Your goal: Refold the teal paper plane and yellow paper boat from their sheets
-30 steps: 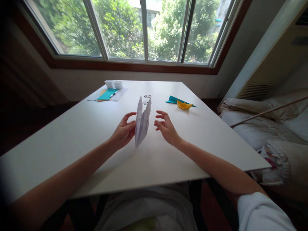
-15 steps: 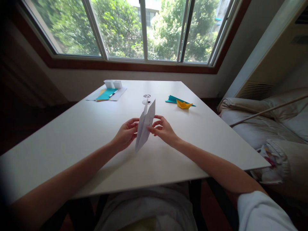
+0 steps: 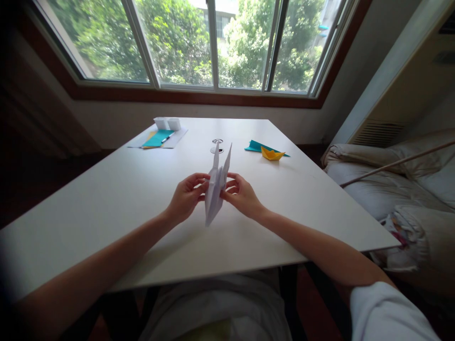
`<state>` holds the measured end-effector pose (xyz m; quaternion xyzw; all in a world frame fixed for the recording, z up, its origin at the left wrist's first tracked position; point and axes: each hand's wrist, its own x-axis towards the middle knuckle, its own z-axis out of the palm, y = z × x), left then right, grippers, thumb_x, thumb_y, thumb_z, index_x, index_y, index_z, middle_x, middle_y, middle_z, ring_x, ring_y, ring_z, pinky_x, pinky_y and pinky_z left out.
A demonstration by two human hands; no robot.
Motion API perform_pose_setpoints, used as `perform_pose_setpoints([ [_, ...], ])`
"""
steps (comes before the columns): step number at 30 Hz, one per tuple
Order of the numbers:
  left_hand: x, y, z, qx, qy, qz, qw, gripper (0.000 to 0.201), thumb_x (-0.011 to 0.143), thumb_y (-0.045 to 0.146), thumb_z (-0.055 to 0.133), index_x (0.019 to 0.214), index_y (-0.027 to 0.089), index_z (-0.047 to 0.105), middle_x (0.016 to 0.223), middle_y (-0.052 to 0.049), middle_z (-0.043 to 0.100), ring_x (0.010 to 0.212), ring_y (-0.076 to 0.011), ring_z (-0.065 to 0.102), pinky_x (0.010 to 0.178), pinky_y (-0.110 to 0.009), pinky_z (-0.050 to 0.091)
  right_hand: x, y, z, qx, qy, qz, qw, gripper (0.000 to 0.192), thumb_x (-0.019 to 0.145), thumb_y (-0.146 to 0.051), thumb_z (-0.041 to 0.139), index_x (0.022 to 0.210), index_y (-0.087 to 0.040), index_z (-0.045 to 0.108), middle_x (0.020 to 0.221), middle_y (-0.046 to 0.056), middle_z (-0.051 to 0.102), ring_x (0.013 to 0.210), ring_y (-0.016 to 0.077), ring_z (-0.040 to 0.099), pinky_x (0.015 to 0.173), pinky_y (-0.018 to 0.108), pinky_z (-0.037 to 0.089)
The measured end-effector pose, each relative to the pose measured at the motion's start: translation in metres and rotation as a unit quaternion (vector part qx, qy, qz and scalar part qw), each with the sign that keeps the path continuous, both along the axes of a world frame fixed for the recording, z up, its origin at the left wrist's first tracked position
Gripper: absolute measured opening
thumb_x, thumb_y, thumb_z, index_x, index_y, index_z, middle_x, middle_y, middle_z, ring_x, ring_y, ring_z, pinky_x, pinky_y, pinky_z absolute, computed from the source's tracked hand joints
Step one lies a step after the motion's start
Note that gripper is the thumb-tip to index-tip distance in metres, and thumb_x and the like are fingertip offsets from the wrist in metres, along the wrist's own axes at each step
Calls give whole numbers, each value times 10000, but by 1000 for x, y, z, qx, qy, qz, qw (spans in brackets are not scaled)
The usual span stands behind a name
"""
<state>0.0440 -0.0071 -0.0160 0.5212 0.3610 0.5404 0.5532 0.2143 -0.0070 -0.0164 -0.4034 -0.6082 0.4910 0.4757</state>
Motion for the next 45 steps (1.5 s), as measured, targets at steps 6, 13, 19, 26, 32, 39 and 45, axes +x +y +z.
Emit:
perform_pose_setpoints([
  [6, -2, 0, 1, -24, -34, 6, 999, 251, 663, 305, 717, 859, 181, 621, 758, 9, 607, 637, -126, 596, 538, -251, 518, 2, 6, -2, -79, 118, 60, 988, 265, 699, -358, 682, 891, -178, 643, 825, 21, 660, 759, 146, 615, 714, 309, 511],
  [13, -5, 4, -1, -76, 6, -11, 997, 234, 665, 276, 667, 853, 141, 635, 815, -49, 639, 720, -162, 607, 580, -249, 487, 5, 8, 4, -123, 131, 27, 983, 259, 634, -369, 746, 738, -154, 647, 677, 6, 649, 599, 97, 586, 646, 264, 504],
  [19, -9, -2, 6, 159, 148, 189, 958, 255, 776, 304, 548, 1014, 213, 532, 975, -38, 544, 781, -139, 569, 547, -212, 483, 12, 14, 5, -16, 70, -64, 995, 300, 623, -429, 732, 696, -164, 613, 634, 0, 638, 536, 106, 560, 598, 299, 524],
  [26, -6, -13, 11, 324, 324, 192, 868, 359, 746, 249, 615, 1094, 214, 531, 1075, -66, 528, 914, -177, 545, 571, -211, 484, 3, -2, 9, 43, 30, -3, 999, 275, 657, -424, 712, 726, -177, 612, 669, 2, 642, 604, 126, 586, 614, 307, 529],
  [32, -5, -12, 12, 293, 313, 182, 885, 364, 762, 250, 601, 1121, 211, 560, 1081, -63, 566, 872, -168, 570, 581, -211, 510, 1, -6, 9, 62, 27, 13, 998, 234, 694, -395, 691, 723, -184, 596, 690, 2, 651, 645, 137, 607, 659, 324, 540],
  [39, -7, -5, 8, 179, 204, 191, 943, 183, 763, 302, 605, 886, 180, 664, 887, -50, 643, 763, -162, 600, 593, -223, 502, 6, -1, 7, 81, 2, -6, 997, 269, 715, -435, 660, 802, -188, 600, 711, 9, 641, 657, 139, 597, 655, 320, 534],
  [45, -10, 5, 5, 118, 106, 148, 976, 189, 704, 340, 674, 703, 152, 668, 853, -49, 623, 781, -150, 565, 637, -227, 461, 11, 7, 7, 134, -28, -59, 989, 376, 752, -427, 616, 1054, -265, 460, 664, -45, 563, 615, 131, 561, 591, 287, 500],
])
